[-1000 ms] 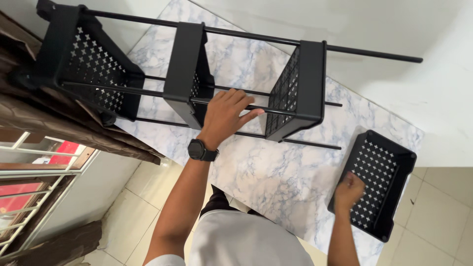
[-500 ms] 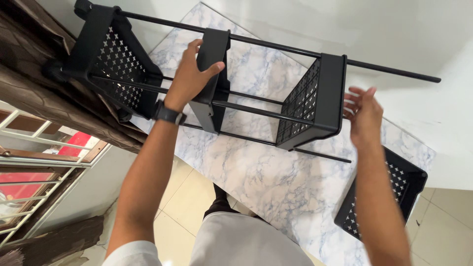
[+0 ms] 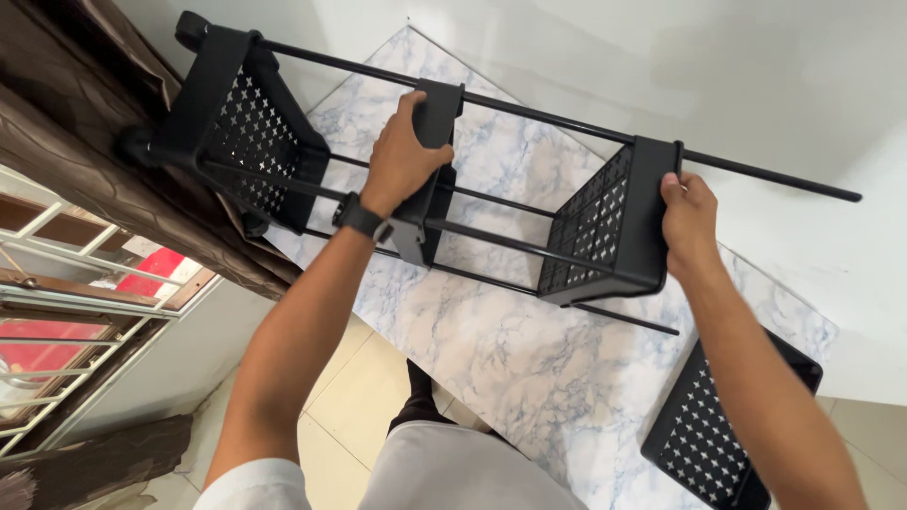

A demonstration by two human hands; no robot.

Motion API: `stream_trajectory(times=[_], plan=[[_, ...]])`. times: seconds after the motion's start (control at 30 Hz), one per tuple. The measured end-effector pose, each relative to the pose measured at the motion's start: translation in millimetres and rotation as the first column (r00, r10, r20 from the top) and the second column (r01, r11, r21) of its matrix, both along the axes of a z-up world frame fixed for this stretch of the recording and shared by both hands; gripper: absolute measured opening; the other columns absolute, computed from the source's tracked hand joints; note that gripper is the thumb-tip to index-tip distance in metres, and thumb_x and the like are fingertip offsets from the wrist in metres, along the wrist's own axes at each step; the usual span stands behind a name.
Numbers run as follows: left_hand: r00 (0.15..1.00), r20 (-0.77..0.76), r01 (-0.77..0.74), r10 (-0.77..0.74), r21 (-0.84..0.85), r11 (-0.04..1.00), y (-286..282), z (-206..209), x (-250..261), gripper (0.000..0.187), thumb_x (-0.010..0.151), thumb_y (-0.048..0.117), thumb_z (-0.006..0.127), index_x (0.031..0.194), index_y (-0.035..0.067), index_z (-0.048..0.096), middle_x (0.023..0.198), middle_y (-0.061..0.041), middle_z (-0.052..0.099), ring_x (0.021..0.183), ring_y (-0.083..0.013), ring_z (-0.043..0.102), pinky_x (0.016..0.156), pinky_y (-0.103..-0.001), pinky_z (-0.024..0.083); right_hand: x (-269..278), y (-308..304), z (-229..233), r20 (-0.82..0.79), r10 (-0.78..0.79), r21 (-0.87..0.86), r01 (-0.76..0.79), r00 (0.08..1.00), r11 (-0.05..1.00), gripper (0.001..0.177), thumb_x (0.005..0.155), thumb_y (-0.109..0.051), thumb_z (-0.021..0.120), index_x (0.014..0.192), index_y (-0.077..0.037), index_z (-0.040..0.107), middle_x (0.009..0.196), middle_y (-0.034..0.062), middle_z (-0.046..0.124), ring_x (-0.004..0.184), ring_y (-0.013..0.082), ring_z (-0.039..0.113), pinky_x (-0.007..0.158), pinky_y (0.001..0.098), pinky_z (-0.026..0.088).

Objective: The person disassembles a black plastic rolling cart by removing its trays and metal rods. They lift the cart, flip it, and systematically detach each component, placing the removed parts on the table.

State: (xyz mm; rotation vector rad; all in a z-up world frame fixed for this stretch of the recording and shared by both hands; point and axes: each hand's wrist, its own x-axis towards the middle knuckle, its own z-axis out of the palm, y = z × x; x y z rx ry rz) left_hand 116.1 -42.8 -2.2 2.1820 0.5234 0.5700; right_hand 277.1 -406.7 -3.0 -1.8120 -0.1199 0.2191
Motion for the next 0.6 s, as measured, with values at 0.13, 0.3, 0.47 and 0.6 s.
stream_trajectory(times=[0.13,0.3,0.47,0.6], plan=[[0.999,0.026,-0.04,0.041,-0.048,0.998,-23.1,14.3,-26.9,0.08,0.073,0.026,0.08,0.145,0.016,0.045,0.13,-0.018,0.063,0.117,-0.0382,0.063,0.095,-0.045,0.052,-26.6,-10.9,7.7,0.168,-0.047,0.012,0.045,0.985,0.999,0.027,0.112,-0.021,0.054,0.122,0.002,0.063,0.1,0.0012,0.065,0.089,0.0071,0.055,0.08,0.0237,0.047],[0.969,0.242,-0.052,0.058,-0.03,0.998,-55.5,11.5,-60.2,0.075,0.08,0.021,0.081,0.146,0.014,0.044,0.139,-0.018,0.06,0.124,-0.0372,0.063,0.1,-0.043,0.053,-71.2,-36.1,18.4,0.429,-0.091,-0.031,0.115,0.898,0.993,0.027,0.117,-0.02,0.056,0.125,0.005,0.062,0.102,0.0019,0.063,0.091,0.0069,0.053,0.082,0.0237,0.046],[0.925,0.365,-0.112,0.107,-0.008,0.994,-82.4,-18.6,-79.0,0.078,0.081,0.015,0.084,0.148,0.012,0.043,0.145,-0.02,0.057,0.127,-0.0376,0.064,0.102,-0.042,0.056,-108.2,-49.4,-5.3,0.62,-0.14,-0.059,0.224,0.772,0.973,0.025,0.122,-0.017,0.056,0.125,0.007,0.062,0.11,0.0042,0.066,0.096,0.009,0.057,0.087,0.0252,0.048],[0.904,0.417,-0.106,0.095,0.003,0.994,-88.7,-48.1,-85.5,0.08,0.078,0.009,0.084,0.147,0.013,0.043,0.151,-0.021,0.054,0.126,-0.0386,0.066,0.1,-0.042,0.059,-118.8,-53.9,-40.0,0.643,-0.19,-0.07,0.304,0.742,0.95,0.026,0.119,-0.018,0.055,0.119,0.007,0.062,0.103,0.0056,0.064,0.09,0.0104,0.056,0.082,0.0262,0.047]])
